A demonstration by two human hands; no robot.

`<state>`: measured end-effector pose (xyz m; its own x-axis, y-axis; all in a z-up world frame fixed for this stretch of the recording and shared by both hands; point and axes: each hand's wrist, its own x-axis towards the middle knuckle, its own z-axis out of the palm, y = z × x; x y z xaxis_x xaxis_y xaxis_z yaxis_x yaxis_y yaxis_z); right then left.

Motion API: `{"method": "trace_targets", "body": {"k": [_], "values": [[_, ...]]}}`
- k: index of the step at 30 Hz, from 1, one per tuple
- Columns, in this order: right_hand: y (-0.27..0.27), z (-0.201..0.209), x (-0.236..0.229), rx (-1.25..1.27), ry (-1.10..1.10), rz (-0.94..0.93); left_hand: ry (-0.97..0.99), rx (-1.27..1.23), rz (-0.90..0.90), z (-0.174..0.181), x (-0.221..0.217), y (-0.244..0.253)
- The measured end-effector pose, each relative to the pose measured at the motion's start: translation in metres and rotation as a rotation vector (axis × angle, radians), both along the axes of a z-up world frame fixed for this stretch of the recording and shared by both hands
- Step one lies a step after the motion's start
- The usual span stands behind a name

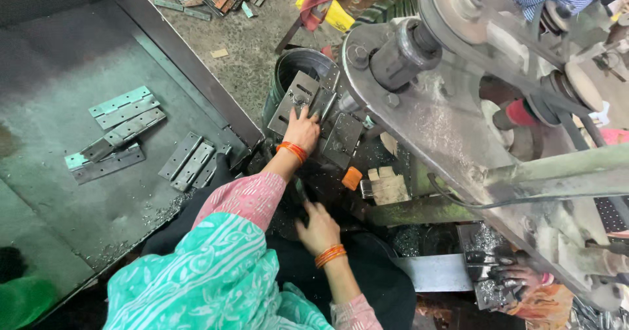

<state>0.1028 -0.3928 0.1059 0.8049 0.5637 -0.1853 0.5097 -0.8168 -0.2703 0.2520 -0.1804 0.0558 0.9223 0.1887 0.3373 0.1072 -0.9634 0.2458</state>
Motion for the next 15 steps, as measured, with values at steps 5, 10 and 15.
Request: {"method": "trace_targets", "body": {"k": [5, 10, 15], "values": [[-0.022, -0.081, -0.044, 0.074, 0.014, -0.084, 0.024, 0.084, -0.018, 0.006, -0.014, -0.003], [-0.02, -0.057, -0.027, 0.039, 0.04, -0.026, 0.096, 0.12, -0.019, 0.019, -0.042, -0.007], [-0.005, 0.006, 0.005, -0.064, 0.035, 0.027, 0.187, 0.159, 0.011, 0.018, -0.033, -0.005]]}}
